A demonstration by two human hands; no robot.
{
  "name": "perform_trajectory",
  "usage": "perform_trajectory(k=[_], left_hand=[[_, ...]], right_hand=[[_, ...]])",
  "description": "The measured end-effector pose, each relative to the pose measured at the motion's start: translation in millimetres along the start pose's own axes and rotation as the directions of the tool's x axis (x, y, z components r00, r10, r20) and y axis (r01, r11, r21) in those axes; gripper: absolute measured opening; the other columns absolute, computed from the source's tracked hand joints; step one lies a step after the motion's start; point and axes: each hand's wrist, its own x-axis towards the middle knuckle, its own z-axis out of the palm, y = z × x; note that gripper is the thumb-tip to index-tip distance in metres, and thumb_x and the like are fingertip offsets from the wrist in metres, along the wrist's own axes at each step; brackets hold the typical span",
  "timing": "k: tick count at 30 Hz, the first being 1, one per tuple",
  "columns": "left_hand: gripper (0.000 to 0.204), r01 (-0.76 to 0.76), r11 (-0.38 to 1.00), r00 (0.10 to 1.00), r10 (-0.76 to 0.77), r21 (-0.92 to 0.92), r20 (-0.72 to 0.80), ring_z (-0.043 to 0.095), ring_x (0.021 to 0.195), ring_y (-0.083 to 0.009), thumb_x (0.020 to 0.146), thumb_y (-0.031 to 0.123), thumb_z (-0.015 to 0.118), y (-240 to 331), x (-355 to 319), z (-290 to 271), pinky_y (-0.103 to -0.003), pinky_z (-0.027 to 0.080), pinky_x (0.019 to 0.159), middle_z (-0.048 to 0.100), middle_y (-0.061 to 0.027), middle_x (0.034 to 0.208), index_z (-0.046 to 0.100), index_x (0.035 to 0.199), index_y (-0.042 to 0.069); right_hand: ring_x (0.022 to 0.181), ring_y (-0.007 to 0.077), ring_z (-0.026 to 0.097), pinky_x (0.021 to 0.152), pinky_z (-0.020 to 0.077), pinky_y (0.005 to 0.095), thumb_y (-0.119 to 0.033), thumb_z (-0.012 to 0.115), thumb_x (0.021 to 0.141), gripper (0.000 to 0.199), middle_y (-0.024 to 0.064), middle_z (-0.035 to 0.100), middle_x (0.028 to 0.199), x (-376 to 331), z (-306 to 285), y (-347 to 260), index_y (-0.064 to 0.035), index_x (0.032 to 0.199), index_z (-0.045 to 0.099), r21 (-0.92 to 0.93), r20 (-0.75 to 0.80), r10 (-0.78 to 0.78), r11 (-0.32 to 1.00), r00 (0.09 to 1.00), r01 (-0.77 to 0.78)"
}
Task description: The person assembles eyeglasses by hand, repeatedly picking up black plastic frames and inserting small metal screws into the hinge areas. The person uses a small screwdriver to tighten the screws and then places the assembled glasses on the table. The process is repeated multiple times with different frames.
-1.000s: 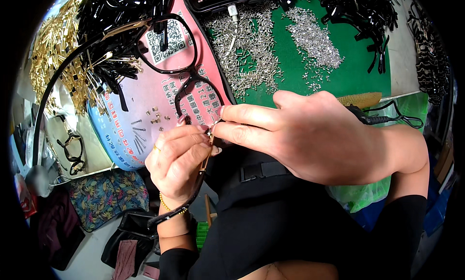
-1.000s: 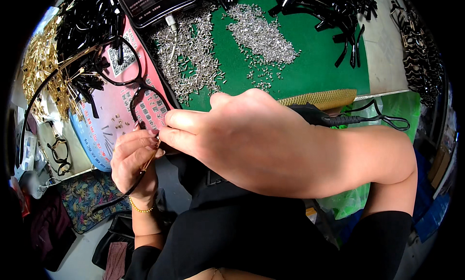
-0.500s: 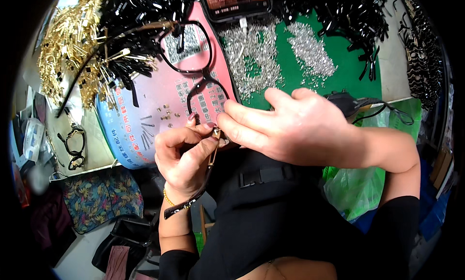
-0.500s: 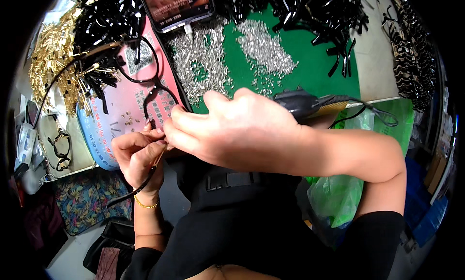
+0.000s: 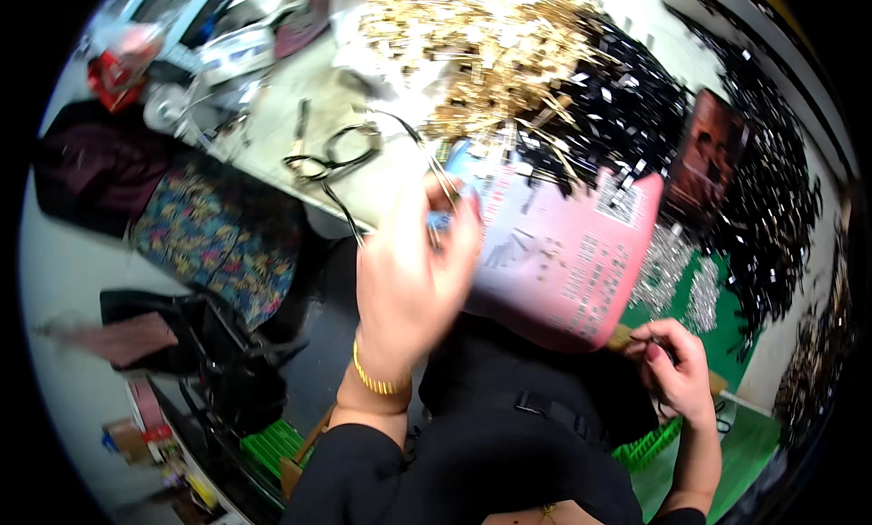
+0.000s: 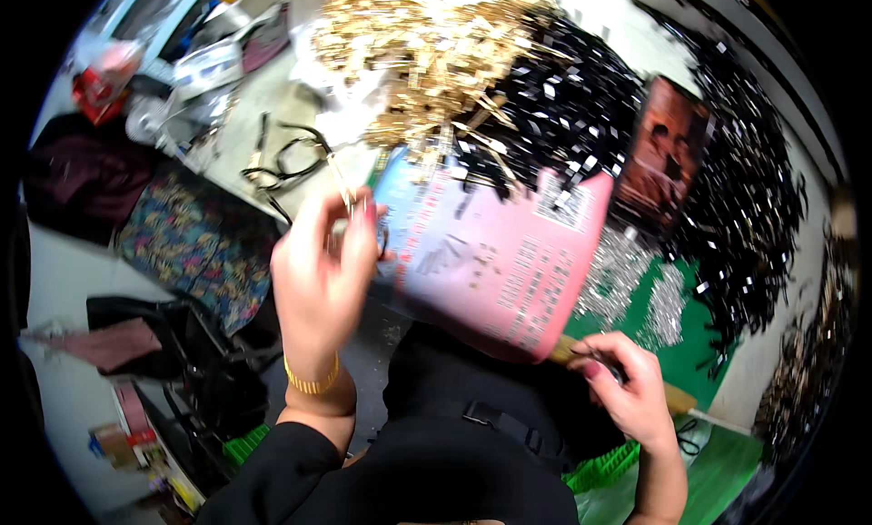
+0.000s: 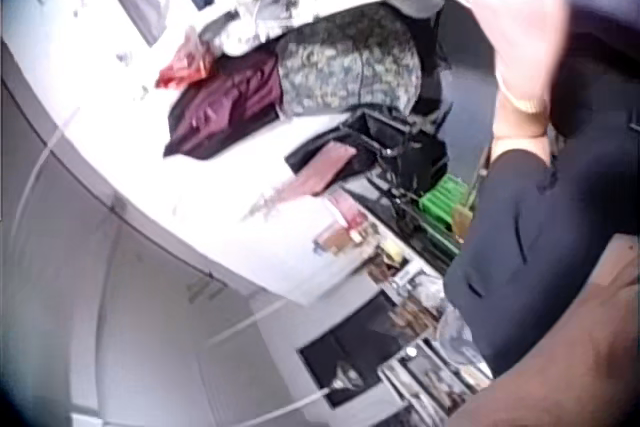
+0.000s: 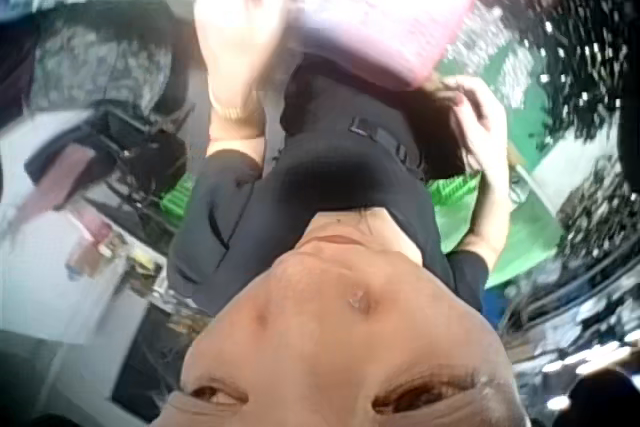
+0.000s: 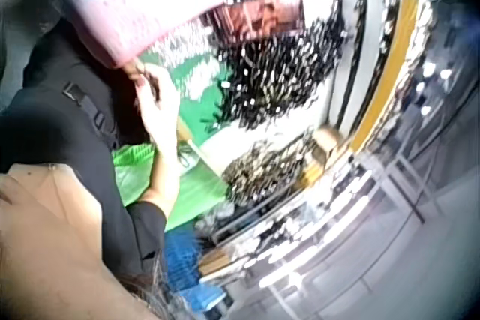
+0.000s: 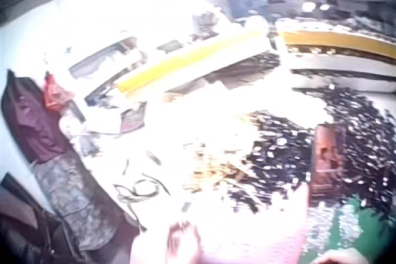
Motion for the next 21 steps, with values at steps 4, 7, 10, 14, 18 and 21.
perform_trajectory(k=[4,7,10,14,18,21], left_hand=[[0.032,-0.073,0.782,0.987,0.147,0.618,-0.069,0.067,0.084,-0.0266,0.092,0.034,0.070,-81.6,57.7,-31.0,-0.039,0.052,0.073,0.070,-0.0104,0.098,0.071,0.111,0.008],[0.049,-0.143,0.297,0.848,0.528,0.944,-0.037,0.055,0.117,-0.0299,0.088,0.048,0.071,-101.6,75.6,-45.9,-0.053,0.041,0.101,0.063,-0.0102,0.119,0.067,0.124,0.015],[0.044,-0.261,0.505,0.918,0.393,0.823,0.050,0.062,0.087,-0.0385,0.088,0.052,0.068,-134.1,95.1,-68.8,-0.049,0.049,0.084,0.065,-0.0141,0.091,0.062,0.091,0.008],[0.031,-0.178,0.538,0.901,0.426,0.824,-0.084,0.061,0.069,-0.0318,0.099,0.041,0.060,-135.7,64.0,-31.6,-0.042,0.045,0.054,0.061,-0.0063,0.083,0.058,0.084,0.014],[0.041,-0.088,0.400,0.918,0.389,0.912,-0.082,0.063,0.070,-0.0391,0.105,0.050,0.043,-141.6,86.2,-17.0,-0.049,0.045,0.056,0.067,-0.0121,0.085,0.057,0.092,0.014],[0.050,-0.182,0.474,0.924,0.381,0.862,-0.015,0.062,0.103,-0.0378,0.108,0.050,0.036,-132.7,113.0,-11.8,-0.047,0.047,0.087,0.068,-0.0160,0.112,0.064,0.118,0.010]], right_hand=[[0.052,0.0087,0.054,0.049,0.0436,0.0205,-0.024,0.059,0.103,0.029,0.0117,0.067,0.086,0.4,-4.5,20.6,0.0037,0.114,0.057,0.256,0.032,-0.042,0.966,0.999,0.033],[0.053,0.0099,0.055,0.048,0.0445,0.0213,-0.027,0.059,0.103,0.032,0.0105,0.066,0.084,-4.9,-6.4,31.3,0.0036,0.111,0.058,0.277,-0.014,-0.099,0.956,0.995,0.099],[0.054,0.0115,0.057,0.048,0.0462,0.0233,-0.028,0.058,0.103,0.031,0.0087,0.064,0.079,-2.8,-12.4,32.3,0.0036,0.107,0.060,0.224,0.000,-0.161,0.962,0.987,0.157],[0.059,0.0093,0.055,0.054,0.0446,0.0236,-0.013,0.050,0.104,0.018,0.0045,0.060,0.076,-4.2,-9.8,19.5,0.0012,0.108,0.061,0.235,-0.007,-0.162,0.959,0.987,0.159],[0.074,0.0117,0.063,0.068,0.0514,0.0280,-0.012,0.063,0.099,0.011,0.0053,0.068,0.087,-1.5,-14.2,17.7,-0.0016,0.103,0.066,0.119,-0.048,-0.309,0.942,0.950,0.313],[0.078,0.0173,0.064,0.073,0.0514,0.0314,-0.015,0.068,0.095,0.014,0.0067,0.068,0.092,-20.8,-20.0,14.7,-0.0032,0.102,0.066,-0.001,-0.086,-0.351,0.936,0.933,0.352]])
